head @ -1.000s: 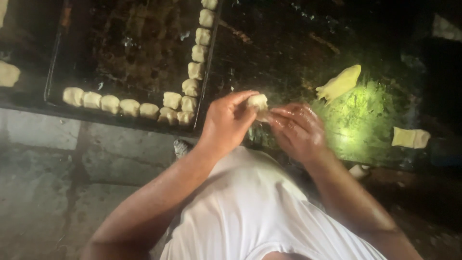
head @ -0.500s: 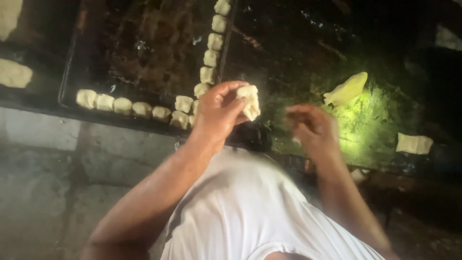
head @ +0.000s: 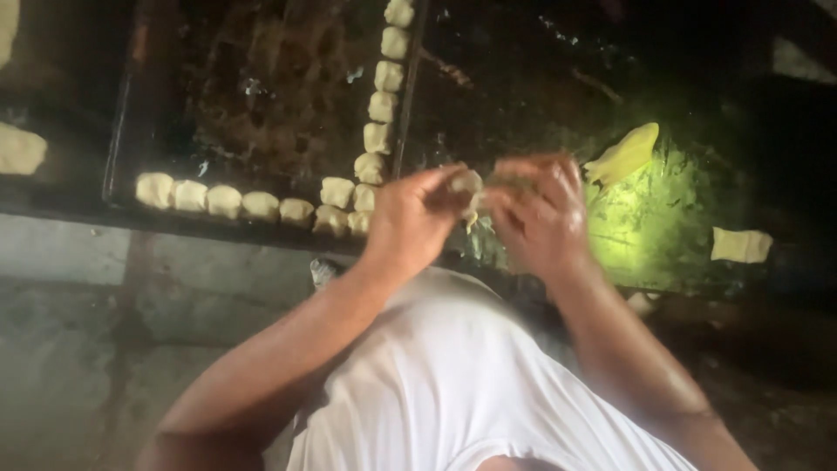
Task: Shaping, folding, and arranging small pieces of dough on a baking tray.
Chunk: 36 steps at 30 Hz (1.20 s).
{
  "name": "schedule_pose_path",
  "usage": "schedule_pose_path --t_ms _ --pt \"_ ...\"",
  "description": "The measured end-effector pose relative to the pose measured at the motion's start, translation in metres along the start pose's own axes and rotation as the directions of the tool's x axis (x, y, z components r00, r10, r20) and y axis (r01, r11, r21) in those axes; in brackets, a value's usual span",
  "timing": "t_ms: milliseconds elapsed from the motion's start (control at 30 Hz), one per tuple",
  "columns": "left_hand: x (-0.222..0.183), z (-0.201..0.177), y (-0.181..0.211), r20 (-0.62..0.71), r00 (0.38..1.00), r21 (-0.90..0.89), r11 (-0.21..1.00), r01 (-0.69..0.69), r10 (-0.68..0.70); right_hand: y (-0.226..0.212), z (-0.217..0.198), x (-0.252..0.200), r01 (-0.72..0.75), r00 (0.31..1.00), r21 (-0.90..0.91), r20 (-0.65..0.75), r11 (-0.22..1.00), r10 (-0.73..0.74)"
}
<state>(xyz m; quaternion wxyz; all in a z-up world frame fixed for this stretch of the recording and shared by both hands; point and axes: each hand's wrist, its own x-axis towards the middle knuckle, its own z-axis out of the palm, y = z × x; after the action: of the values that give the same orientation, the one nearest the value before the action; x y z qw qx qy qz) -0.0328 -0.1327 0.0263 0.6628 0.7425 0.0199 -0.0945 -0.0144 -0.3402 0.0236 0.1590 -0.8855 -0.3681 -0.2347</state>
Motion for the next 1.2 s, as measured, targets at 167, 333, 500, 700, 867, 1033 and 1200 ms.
schedule_pose_path --t_ms 167,333,500,700,867,1033,1200 --pt "0.002 -0.005 -0.040 0.045 0.991 -0.115 0.986 -0.118 0.124 -0.020 -0.004 0.030 -0.138 0.973 0.110 0.201 0.984 0.113" --pt "-0.002 -0.037 -0.026 0.001 0.983 -0.435 0.885 -0.165 0.184 0.019 0.061 -0.011 -0.641 0.761 0.482 0.502 0.597 0.411" --pt "-0.005 -0.093 -0.029 -0.220 0.915 -0.202 0.902 -0.381 0.337 -0.024 0.032 0.068 -0.904 0.253 -0.086 0.682 0.419 0.686" --pt "-0.020 -0.162 -0.045 -0.386 0.877 -0.178 0.910 -0.375 0.286 -0.046 0.037 0.085 -0.714 0.325 -0.251 0.708 0.654 0.626" --pt "-0.030 -0.191 -0.047 -0.413 0.837 -0.019 0.915 -0.402 0.359 -0.018 0.049 0.074 -0.785 0.300 -0.138 0.769 0.604 0.565" --pt "-0.026 -0.204 -0.048 -0.367 0.812 0.361 0.874 -0.324 0.453 -0.075 0.057 0.127 -0.683 0.654 0.222 0.610 0.696 0.447" --pt "-0.009 -0.207 -0.061 -0.179 0.831 0.661 0.690 -0.295 0.527 -0.116 0.118 0.146 -0.244 0.818 0.126 0.559 0.962 0.135"
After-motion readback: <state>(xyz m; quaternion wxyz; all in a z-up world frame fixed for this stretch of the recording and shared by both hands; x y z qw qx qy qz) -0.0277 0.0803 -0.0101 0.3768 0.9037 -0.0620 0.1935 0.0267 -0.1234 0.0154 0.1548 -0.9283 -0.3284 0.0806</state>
